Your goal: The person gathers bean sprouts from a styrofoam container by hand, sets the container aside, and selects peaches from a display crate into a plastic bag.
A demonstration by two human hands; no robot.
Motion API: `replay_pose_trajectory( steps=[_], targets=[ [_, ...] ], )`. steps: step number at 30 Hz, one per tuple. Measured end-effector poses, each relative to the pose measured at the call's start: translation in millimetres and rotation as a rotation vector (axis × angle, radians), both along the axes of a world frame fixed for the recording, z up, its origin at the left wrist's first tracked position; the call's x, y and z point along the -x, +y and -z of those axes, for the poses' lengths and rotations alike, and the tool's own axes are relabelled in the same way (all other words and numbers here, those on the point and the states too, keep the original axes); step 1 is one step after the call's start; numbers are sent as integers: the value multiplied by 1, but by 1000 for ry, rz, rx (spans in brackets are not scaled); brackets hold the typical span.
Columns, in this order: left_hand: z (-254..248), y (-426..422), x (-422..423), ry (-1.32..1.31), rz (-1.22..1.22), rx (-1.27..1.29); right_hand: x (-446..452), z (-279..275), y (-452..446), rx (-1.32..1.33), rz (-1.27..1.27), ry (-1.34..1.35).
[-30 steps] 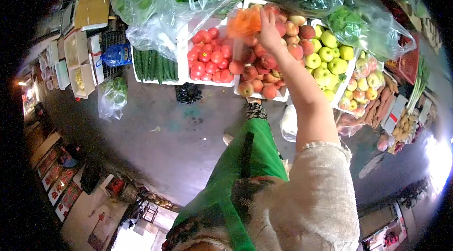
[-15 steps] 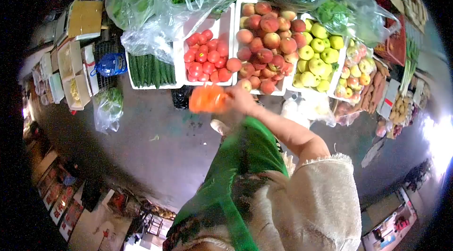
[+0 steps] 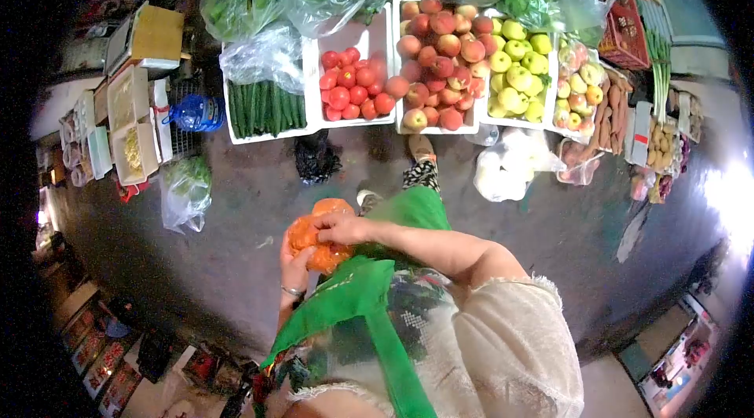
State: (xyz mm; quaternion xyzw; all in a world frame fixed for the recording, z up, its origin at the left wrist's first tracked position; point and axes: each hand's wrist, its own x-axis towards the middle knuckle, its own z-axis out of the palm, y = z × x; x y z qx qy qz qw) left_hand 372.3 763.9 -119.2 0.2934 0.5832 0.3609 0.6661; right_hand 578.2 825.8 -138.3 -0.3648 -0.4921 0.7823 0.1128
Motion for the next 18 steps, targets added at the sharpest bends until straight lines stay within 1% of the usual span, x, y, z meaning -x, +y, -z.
replay_pose_trajectory(
  steps=[2,4,6,8,9,10,12,13,15,16,18],
  targets=[
    [-8,-4,8,13,-63,-5,2,-3,-3,99,80,132],
    [-5,-9,17,104,-170,24,-6,-11,1,134,166,263],
    [-12,-8,15,194,-277,31,-18,8,4,229,232,191],
    [-13,-5,14,153,-336,2,-36,14,5,-51,277,55],
    [-17,-1,7,125,-378,-1,-47,7,11,-118,235,-1],
    [-22,3,1,97,-420,-6,-57,1,16,-47,185,5],
    [-30,15,-23,42,-424,0,-68,0,17,93,138,-2],
    [-33,20,-37,25,-435,14,-72,-4,17,103,136,3],
    [-33,27,-68,2,-424,3,-79,-20,21,442,67,204],
    [-29,27,-77,34,-374,-21,-79,-23,16,516,119,315],
    [-22,28,-97,100,-279,-72,-82,-10,9,481,73,290]
  ],
)
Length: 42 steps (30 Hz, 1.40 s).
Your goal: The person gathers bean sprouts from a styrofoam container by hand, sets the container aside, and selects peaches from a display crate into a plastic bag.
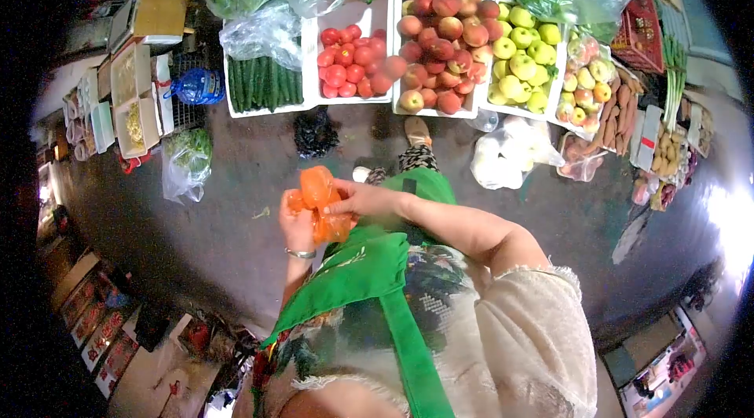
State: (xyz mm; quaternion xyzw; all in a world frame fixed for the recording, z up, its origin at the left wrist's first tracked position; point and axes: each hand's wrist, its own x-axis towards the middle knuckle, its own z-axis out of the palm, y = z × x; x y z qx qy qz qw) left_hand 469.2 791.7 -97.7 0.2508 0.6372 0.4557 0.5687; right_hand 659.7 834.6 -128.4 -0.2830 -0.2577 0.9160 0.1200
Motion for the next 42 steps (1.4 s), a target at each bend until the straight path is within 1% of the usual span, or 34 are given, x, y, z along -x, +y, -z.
replay_pose_trajectory(
  steps=[1,2,3,5,7,10,11,12,13,15,17,19,20,21,23,24,26,27,28,31,33,35,37,38,40,42],
  targets=[
    [2,2,-10,118,66,-3,-2,9,-4,-12,-15,-4],
    [2,4,-19,235,133,-8,-6,15,-6,1,70,-5],
    [1,7,-26,236,134,-5,-12,20,-5,8,114,-6],
    [0,13,-39,143,214,22,-28,26,2,18,197,-26],
    [1,15,-51,11,275,22,-45,26,12,12,234,-114],
    [-15,32,-80,-41,265,-16,-63,32,27,-5,255,-238],
    [-12,33,-80,-20,275,-6,-66,37,30,30,267,-191],
    [-10,34,-81,1,285,5,-71,40,33,-13,260,-216],
    [-10,34,-82,250,374,-61,-74,44,33,11,290,-216],
    [-18,42,-86,511,512,-108,-79,39,38,34,319,-213],
    [-28,49,-96,812,678,-199,-83,29,40,-196,201,-435],
    [-22,48,-102,928,786,-244,-78,30,34,-360,117,-477],
    [-19,48,-105,986,837,-271,-78,19,39,-452,38,-485],
    [-10,45,-104,909,890,-206,-79,8,44,-547,-37,-491],
    [15,33,-93,805,864,-171,-81,17,45,-564,-126,-410],
    [25,29,-89,754,850,-153,-85,17,48,-517,-172,-365],
    [40,14,-77,656,737,-59,-95,20,58,-109,-207,-241],
    [47,5,-72,621,699,-25,-98,26,60,2,-211,-256],
    [55,-1,-66,674,698,-7,-102,41,57,-57,-194,-299],
    [80,-21,-47,763,662,-3,-120,104,45,-530,-159,-674],
    [108,-45,-29,803,660,27,-130,134,49,-691,-167,-893],
    [132,-64,-14,837,646,64,-132,148,58,-774,-230,-1123],
    [154,-77,-6,813,643,194,-130,161,75,-844,-236,-1283],
    [160,-74,-5,804,641,194,-127,170,83,-882,-229,-1357],
    [173,-69,-2,819,573,79,-122,191,103,-993,-157,-1455],
    [175,-57,-2,774,597,113,-116,211,125,-1051,-105,-1502]
  ],
)
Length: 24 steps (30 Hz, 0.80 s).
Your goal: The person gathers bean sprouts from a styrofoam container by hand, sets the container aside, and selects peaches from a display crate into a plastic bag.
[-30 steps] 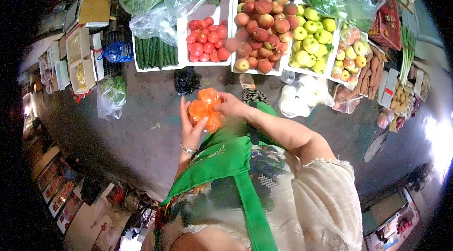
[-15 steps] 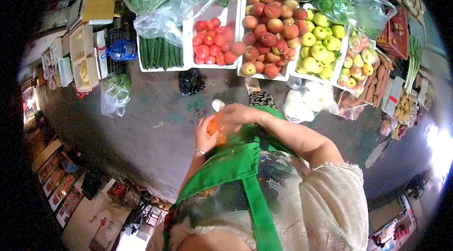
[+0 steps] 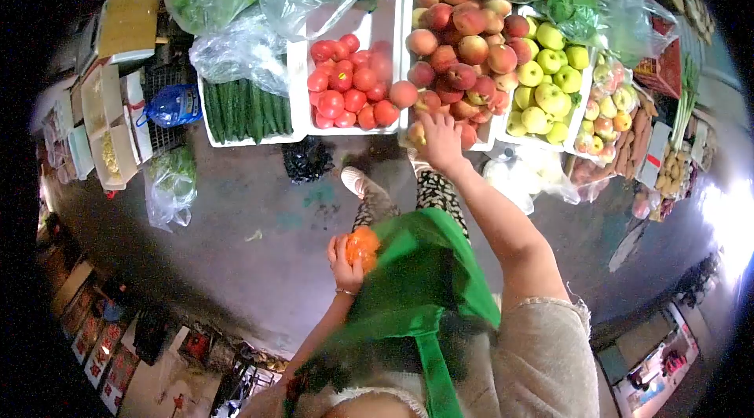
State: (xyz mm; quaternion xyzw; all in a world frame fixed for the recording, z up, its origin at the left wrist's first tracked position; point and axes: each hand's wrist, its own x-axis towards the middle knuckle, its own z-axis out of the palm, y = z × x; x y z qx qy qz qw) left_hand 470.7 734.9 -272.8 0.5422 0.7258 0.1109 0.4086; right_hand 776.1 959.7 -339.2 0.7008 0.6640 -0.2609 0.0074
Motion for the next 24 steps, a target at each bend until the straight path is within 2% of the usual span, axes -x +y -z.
replay_pose_trajectory(
  steps=[4,6,8,10,16,19,24],
  targets=[
    [35,4,7,-4,61,40,7,37,39,-151,-1,7],
    [53,11,6,-36,31,196,9,61,53,-186,-61,-49],
    [76,5,6,-69,-2,132,12,83,62,-180,-94,-71],
    [110,-12,14,-22,149,82,13,101,68,-169,-119,-86],
    [100,11,2,-66,185,128,7,114,69,-229,-112,7],
    [97,13,4,-96,179,133,6,86,60,-307,80,182],
    [90,25,-7,-40,181,177,-14,75,1,-294,586,411]
  ],
)
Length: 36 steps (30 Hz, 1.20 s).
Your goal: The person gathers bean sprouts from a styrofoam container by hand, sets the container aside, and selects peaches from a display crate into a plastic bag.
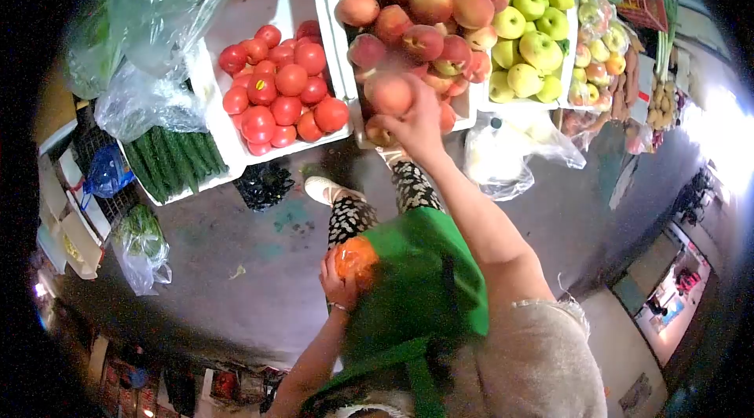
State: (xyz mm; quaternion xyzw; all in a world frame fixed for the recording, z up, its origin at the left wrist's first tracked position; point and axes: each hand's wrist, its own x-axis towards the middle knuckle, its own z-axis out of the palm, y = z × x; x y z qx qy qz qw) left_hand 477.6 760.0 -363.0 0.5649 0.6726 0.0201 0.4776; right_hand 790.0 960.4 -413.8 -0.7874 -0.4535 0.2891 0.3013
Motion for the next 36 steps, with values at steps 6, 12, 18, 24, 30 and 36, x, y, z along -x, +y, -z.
replay_pose_trajectory(
  steps=[6,12,18,24,30,36],
  targets=[
    [9,-2,2,12,-5,39,-30,22,-45,85,99,-73],
    [13,-3,0,17,-11,46,-38,40,-50,252,3,-127],
    [12,0,-5,45,-7,65,-46,41,-51,241,-5,-142],
    [16,2,-8,6,-11,59,-67,28,-54,106,102,-82],
    [16,8,-15,-9,-24,-47,-87,4,-8,7,136,-322],
    [16,6,-16,10,-29,26,-94,14,31,151,108,-638]
  ],
)
